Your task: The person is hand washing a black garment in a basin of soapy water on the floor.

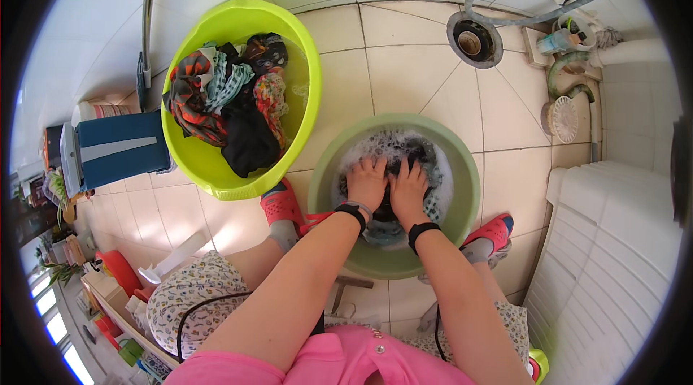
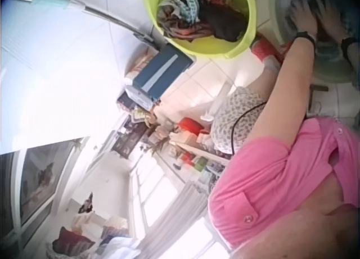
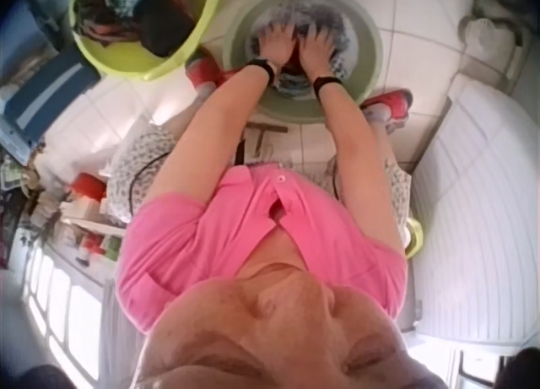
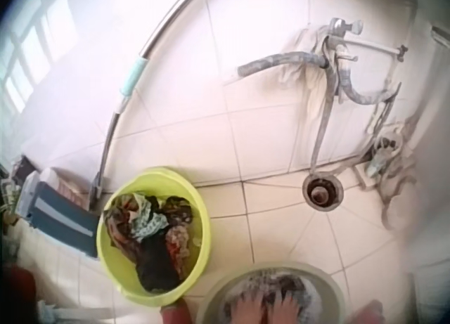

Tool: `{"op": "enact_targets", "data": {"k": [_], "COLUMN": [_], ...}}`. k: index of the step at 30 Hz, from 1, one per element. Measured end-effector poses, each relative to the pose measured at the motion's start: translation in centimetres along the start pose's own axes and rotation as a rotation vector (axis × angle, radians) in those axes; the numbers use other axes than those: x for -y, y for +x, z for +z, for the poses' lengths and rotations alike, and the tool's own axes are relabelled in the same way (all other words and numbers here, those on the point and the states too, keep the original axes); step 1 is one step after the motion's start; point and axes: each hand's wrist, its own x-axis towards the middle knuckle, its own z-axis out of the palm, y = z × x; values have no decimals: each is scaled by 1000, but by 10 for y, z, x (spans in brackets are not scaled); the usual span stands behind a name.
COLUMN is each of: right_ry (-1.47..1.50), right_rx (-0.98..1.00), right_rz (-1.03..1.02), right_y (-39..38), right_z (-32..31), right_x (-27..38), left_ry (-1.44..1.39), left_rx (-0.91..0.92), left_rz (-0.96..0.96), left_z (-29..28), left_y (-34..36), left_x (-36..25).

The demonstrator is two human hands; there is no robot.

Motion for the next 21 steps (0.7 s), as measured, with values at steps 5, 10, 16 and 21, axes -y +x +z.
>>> {"op": "enact_targets", "data": {"k": [5,10,16,21], "right_ry": [-42,207,809,168], "right_rx": [113,25,-83,-87], "right_rz": [19,31,79,-87], "right_y": [36,49,2,-36], "right_z": [9,-10,-45,-18], "right_x": [-28,-20,6,-2], "left_ry": [-119,-505,-424,-77], "left_rx": [210,252,-118,-114], "left_rz": [-22,-95,-109,13], "left_z": [-5,-39,-39,-13], "left_y": [37,58,8,-40], "left_x": [0,6,-14,-16]}}
